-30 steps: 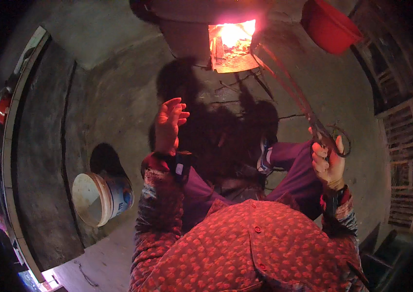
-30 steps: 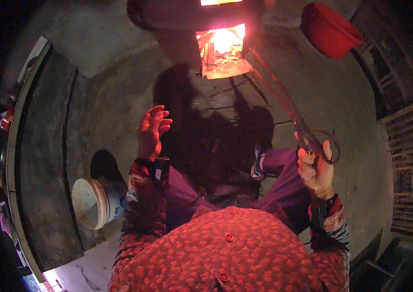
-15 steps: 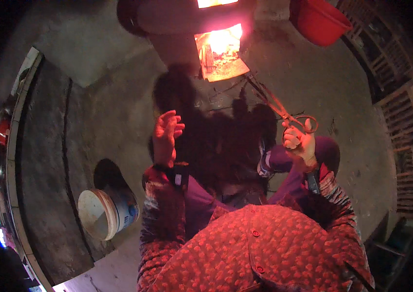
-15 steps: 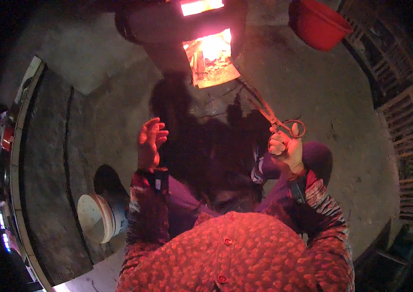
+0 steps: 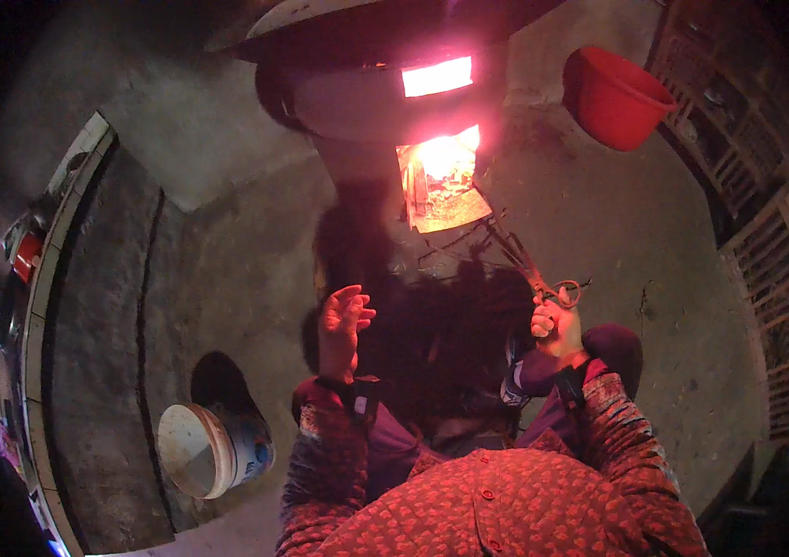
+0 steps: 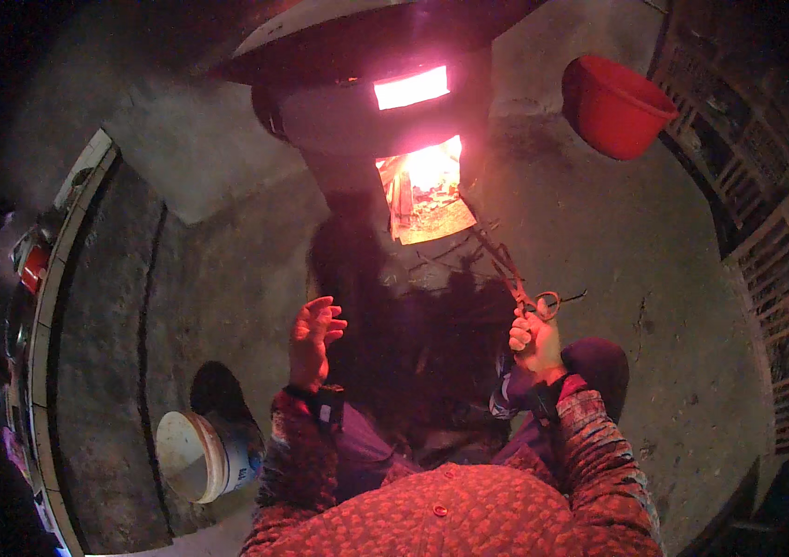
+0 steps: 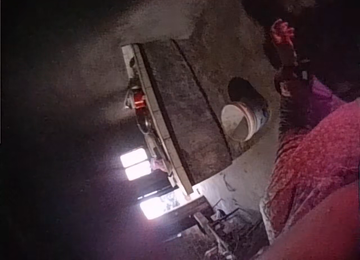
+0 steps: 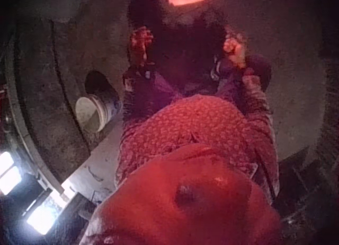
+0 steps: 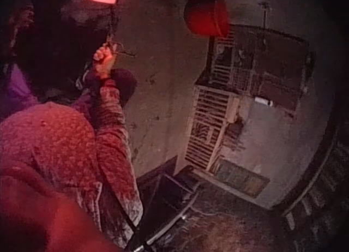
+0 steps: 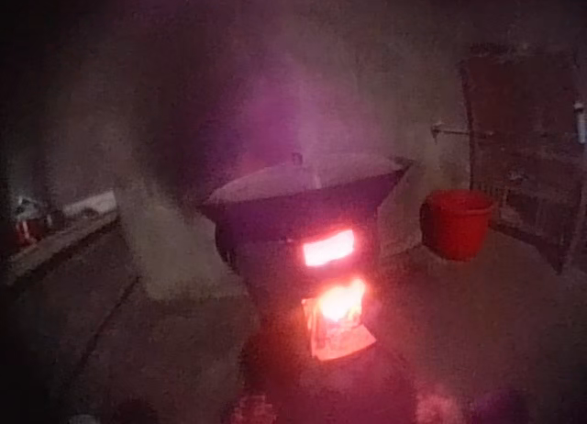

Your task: The person sits on the floor in front of a wood-burning stove and uses a metal poker to adjust burning logs and embers. The person repeatedly pokes and rearranges the fuel to maintain the fire, then stands and walks out of the room.

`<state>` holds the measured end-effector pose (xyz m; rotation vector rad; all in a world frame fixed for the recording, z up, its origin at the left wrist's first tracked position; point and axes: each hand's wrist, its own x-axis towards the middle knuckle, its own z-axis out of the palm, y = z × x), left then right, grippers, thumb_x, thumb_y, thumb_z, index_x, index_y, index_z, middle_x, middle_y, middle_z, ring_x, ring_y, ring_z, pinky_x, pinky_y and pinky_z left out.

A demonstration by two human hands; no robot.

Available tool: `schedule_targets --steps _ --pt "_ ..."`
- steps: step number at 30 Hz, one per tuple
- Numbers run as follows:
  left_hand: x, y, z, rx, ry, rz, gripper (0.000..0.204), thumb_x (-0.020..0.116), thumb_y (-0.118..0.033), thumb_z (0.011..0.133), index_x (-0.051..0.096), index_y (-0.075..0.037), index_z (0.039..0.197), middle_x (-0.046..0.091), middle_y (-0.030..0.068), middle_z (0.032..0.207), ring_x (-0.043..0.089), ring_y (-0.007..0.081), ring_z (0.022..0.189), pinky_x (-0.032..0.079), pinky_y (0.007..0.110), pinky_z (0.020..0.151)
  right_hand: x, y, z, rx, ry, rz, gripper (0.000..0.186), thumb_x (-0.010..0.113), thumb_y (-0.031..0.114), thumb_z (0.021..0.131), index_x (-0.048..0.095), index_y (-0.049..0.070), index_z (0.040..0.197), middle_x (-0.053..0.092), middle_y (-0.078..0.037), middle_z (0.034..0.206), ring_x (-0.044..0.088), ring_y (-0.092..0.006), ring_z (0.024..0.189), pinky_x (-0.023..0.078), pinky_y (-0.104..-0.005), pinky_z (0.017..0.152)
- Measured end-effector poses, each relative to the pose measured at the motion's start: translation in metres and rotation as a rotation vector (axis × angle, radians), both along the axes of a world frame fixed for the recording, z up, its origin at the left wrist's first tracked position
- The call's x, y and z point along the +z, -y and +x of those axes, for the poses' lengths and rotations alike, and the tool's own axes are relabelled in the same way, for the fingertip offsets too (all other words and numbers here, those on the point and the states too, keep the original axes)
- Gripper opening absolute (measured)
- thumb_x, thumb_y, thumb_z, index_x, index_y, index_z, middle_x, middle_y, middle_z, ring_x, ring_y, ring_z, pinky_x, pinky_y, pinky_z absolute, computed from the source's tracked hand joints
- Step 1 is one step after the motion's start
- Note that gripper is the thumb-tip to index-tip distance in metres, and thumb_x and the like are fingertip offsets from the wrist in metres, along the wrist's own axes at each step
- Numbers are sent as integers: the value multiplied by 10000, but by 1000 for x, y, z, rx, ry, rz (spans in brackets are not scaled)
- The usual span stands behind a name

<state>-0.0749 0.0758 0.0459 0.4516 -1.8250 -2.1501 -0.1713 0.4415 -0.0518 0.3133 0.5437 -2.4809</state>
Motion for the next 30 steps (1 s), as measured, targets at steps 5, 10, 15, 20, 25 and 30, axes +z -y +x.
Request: schedule_targets --steps 5,10,15,20,25,30 --pt "-6 5 3 7 -15 -15 249 548 -203 905 549 -86 1125 597 43 1006 590 109 781 458 246 690 -8 -2 -2 2 -55 -9 369 501 380 913 477 25 1011 393 36 631 385 -94 498 313 -256 470" --pt "-12 8 6 20 -23 -41 256 542 -199 904 538 -81 1131 594 39 1001 585 110 784 452 243 686 6 -21 18 20 -77 -217 371 481 341 925 449 -9 1043 383 29 608 381 -99 504 320 -259 488" --pt "-10 3 5 -15 0 -65 254 539 -196 905 537 -84 1133 597 36 1006 587 111 783 449 245 680 46 -58 69 65 -140 -208 374 446 309 948 423 -7 1148 374 25 620 384 -113 501 335 -272 483" --pt "-12 -3 -2 -33 5 -75 244 542 -193 907 545 -85 1126 612 31 976 599 110 763 452 240 655 96 -90 132 -18 -90 -24 371 448 272 953 424 32 1234 402 21 687 388 -102 511 322 -262 459" --pt "-17 -4 -7 -44 8 -90 230 539 -182 909 551 -87 1117 612 40 972 598 101 750 456 229 629 127 -108 174 -17 -116 99 404 449 278 954 398 43 1279 405 22 694 386 -93 506 342 -250 451" --pt "-16 -3 -5 -19 38 -84 222 538 -179 909 553 -87 1111 611 37 969 593 99 741 453 230 624 149 -118 215 -61 -77 156 504 475 274 945 315 55 1370 405 24 691 391 -82 485 381 -248 433"
